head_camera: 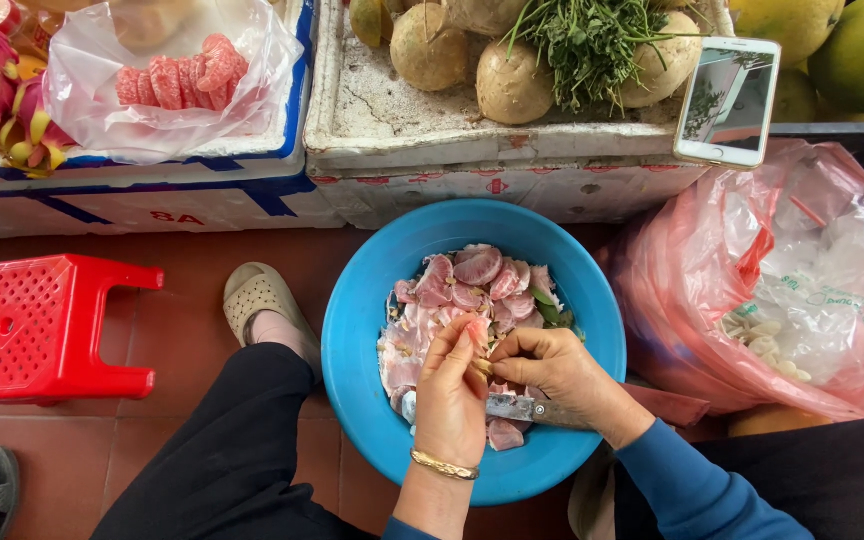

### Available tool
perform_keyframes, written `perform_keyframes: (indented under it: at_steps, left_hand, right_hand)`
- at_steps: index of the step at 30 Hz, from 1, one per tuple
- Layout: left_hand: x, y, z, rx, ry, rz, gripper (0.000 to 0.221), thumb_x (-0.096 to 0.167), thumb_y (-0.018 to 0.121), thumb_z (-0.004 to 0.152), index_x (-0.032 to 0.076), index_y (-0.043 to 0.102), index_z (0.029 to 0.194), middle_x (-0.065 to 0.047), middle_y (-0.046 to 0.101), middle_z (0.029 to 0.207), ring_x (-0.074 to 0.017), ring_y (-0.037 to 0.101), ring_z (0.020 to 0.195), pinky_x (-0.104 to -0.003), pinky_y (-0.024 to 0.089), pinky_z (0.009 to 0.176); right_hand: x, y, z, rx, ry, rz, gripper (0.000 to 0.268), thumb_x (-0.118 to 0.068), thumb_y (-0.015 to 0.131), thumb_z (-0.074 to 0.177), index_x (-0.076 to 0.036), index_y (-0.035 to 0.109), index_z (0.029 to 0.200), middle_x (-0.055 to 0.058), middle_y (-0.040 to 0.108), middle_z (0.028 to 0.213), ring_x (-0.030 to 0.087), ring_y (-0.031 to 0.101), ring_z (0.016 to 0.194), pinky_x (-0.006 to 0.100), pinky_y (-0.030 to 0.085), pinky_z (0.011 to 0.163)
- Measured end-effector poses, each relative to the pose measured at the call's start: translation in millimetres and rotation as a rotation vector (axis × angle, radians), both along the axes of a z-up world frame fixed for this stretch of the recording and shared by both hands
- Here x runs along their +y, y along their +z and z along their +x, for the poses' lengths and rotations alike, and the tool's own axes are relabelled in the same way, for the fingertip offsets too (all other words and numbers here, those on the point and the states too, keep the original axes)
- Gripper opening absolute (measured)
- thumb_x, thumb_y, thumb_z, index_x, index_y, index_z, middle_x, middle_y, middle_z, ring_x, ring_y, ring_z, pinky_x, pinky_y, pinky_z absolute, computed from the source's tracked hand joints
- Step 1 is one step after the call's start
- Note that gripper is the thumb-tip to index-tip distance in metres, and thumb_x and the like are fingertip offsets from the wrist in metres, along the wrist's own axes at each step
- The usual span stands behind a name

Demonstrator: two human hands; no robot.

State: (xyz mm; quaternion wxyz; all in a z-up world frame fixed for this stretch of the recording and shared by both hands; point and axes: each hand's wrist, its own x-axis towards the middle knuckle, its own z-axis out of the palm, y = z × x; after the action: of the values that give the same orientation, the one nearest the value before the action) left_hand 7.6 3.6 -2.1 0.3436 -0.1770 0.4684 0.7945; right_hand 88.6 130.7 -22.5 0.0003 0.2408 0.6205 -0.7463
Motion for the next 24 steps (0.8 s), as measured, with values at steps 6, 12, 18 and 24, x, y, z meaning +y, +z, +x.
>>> perform_keyframes:
  at_steps: [6,12,18,24]
  left_hand:
    - [-4.1,-12.9,-5.0,-0.297,0.045,0.214,0.024,0.006,0.061,0.099,0.011,0.072,0.119,-0.009,0.07,0.11,-0.0185,0.064,0.09,-0.029,0.047,0.062]
    - [-2.4,-9.4,-2.4,-0.079,0.044,0.225,0.018,0.005,0.064,0.098,0.007,0.074,0.113,-0.003,0.072,0.103,-0.0124,0.065,0.093,-0.026,0.05,0.075]
    - [-1.3,-9.8,-4.3,0.038,0.047,0.08,0.019,0.01,0.069,0.095,0.009,0.074,0.114,-0.001,0.07,0.1,-0.0128,0.062,0.087,-0.025,0.049,0.074]
    - [1.6,-1.6,-3.3,0.089,0.043,0.099,0.021,0.01,0.065,0.098,0.005,0.072,0.117,-0.005,0.069,0.098,-0.0091,0.058,0.079,-0.018,0.044,0.068]
  right_hand:
    - [7.3,1.3,-1.3,-0.037,-0.047,-0.088,0.008,-0.002,0.083,0.083,0.003,0.077,0.084,0.01,0.075,0.08,0.013,0.063,0.065,0.025,0.054,0.061]
    - [-1.9,21.2,-8.1,-0.124,-0.086,-0.003,0.02,-0.009,0.081,0.081,0.0,0.076,0.099,0.009,0.079,0.091,0.014,0.068,0.08,0.029,0.056,0.073]
    - [-8.1,13.3,-6.4,0.036,0.015,0.32,0.013,-0.006,0.079,0.078,-0.012,0.068,0.075,-0.002,0.066,0.075,0.008,0.056,0.07,0.025,0.047,0.064]
    - [-3.8,-3.2,-7.7,-0.157,-0.095,0.393,0.032,0.002,0.061,0.067,-0.011,0.074,0.094,-0.001,0.076,0.093,0.01,0.069,0.089,0.025,0.055,0.081]
